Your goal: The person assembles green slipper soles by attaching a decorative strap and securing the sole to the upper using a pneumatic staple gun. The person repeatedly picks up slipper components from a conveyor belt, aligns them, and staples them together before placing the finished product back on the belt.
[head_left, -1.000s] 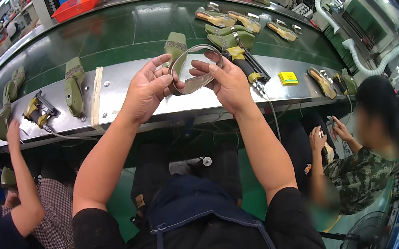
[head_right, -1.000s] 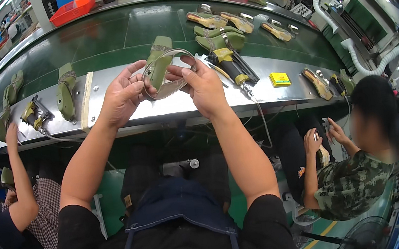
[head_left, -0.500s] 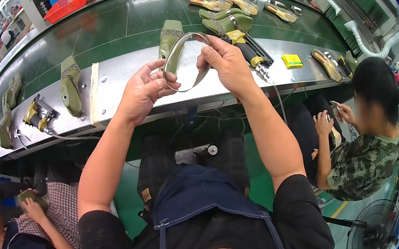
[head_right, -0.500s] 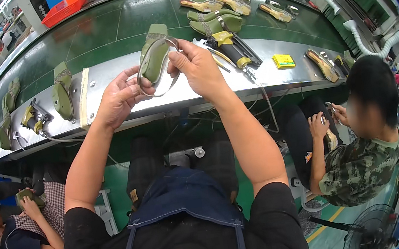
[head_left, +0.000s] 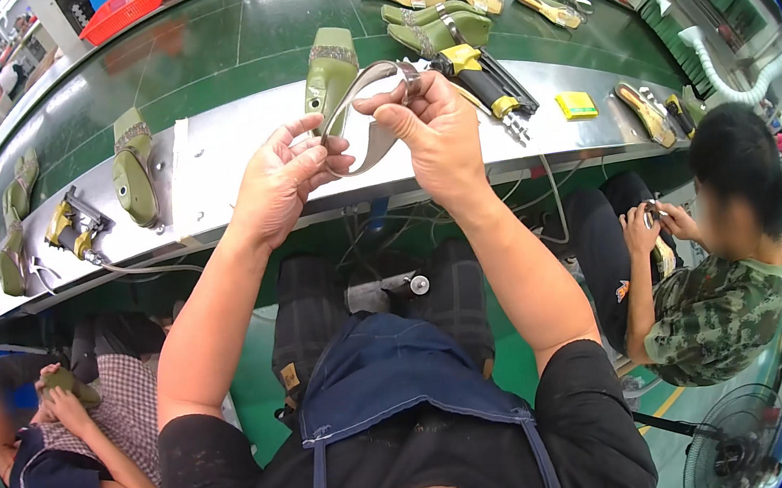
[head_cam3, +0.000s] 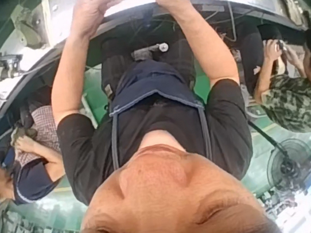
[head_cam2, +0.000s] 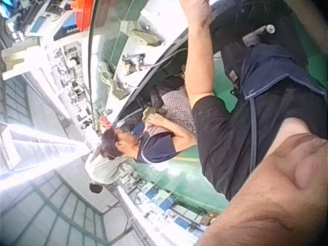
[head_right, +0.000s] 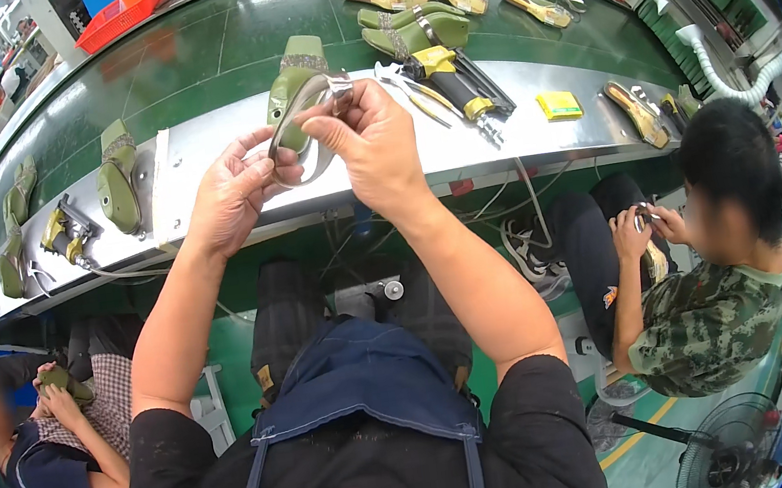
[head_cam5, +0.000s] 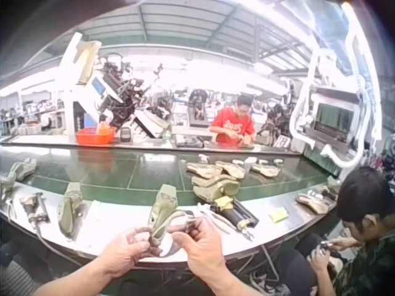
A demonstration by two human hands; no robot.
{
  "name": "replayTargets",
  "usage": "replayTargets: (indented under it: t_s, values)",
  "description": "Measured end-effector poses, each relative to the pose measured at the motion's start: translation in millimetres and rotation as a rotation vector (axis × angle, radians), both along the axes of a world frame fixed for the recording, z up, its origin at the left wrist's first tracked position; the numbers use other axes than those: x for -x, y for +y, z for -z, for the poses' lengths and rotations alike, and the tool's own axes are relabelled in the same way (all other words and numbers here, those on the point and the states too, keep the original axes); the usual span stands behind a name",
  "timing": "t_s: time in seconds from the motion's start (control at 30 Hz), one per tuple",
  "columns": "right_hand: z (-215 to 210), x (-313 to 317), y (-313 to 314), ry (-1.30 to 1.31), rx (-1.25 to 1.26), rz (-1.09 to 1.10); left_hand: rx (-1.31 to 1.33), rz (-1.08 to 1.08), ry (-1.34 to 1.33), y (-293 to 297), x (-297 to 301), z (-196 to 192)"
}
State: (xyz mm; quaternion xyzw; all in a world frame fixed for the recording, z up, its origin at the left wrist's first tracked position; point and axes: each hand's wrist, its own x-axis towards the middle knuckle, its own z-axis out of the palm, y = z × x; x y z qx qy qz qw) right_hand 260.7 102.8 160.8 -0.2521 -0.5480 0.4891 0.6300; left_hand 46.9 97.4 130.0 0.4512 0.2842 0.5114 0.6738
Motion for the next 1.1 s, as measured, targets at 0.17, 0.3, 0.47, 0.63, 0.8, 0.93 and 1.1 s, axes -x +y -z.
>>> replayTargets:
  t_s: [0.17, 0.3, 0.47, 0.63, 0.8, 0.93, 1.1]
  values:
    - [10, 0, -20, -0.160, 0.021, -0.054, -0.107, -0.169, 0.021, 7, 2, -2]
    - [12, -3, -30, -0.169, -0.028, -0.001, -0.244, -0.217, 0.176, 20, 18, -6]
    - [-6, -4, -24, -0.413, -0.112, 0.156, -0.442, -0.143, 0.383, 31, 23, -23]
    - [-12, 9, -6, -0.595, 0.269, -0.217, -0.355, 0.113, 0.379, 40, 17, -39]
    - [5, 18, -7, -0.354, 0.236, -0.064, -0.096, 0.166, 0.057, 40, 14, -7]
    - [10, 19, 7, -0.289, 0.289, -0.047, 0.020, 0.152, -0.003, 36, 10, -3]
    - [22, 19, 32, -0.271, 0.292, 0.005, -0.099, 0.088, 0.140, 62, 19, -4]
